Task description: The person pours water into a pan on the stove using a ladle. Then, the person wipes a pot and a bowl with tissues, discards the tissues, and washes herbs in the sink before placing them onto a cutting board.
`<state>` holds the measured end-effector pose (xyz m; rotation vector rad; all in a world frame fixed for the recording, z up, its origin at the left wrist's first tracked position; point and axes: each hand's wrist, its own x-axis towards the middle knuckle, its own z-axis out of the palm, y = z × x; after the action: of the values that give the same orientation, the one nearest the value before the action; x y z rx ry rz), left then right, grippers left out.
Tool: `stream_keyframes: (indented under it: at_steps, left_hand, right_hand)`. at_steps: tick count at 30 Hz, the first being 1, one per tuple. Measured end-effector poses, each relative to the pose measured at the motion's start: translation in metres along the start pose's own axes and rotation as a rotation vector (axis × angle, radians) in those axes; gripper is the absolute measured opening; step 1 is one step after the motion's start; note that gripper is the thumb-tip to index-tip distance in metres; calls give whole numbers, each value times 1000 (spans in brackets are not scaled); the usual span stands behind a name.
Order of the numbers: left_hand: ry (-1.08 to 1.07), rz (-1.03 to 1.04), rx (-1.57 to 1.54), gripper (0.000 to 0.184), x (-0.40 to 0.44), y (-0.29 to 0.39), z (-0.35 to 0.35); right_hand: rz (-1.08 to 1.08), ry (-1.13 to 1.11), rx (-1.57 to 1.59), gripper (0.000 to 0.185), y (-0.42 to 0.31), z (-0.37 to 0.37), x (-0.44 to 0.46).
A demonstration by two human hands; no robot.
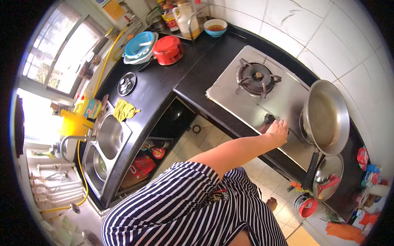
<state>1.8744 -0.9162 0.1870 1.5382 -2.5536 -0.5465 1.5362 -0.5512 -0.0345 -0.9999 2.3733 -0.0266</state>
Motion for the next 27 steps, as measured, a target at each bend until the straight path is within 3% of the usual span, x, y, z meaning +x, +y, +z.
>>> stream_keyframes:
  at_steps: [1,2,4,6,9,13,16,21,24,27]
  left_hand:
    - [152,-11,-66,62,-13,-5,-2]
    - [164,-33,-65,62,-29,-14,-9]
    - [458,166,-228,75,-72,-36,-22]
    - [556,116,-318,70,-142,-67,-44]
    - [536,-205,-304,69,-275,-123,-47]
    - [624,-900,-76,72,-503,-167,-2]
    - [855,-1409,-9,72,-664,-145,-13]
    - [1312,-1878,274,66,-837,-54,-32]
    - [1545,-1907,361,56,-880,14,-78]
    - [1552,-1899,775,46,-908,68,-117]
  right_hand:
    - [-22,-37,-3,38,-10,2,-2]
    - [-49,-71,-10,37,-21,3,-5]
    - [-105,-134,-27,37,-43,8,-11]
    - [-155,-187,-38,36,-64,15,-14]
    - [-253,-264,-78,35,-103,30,-19]
    - [-504,-424,-173,34,-206,80,-10]
    - [-655,-528,-288,33,-287,116,-20]
    - [-790,-613,-380,31,-378,182,-56]
    - [-854,-714,-387,30,-419,238,-79]
    - [-851,-859,-374,25,-463,263,-157]
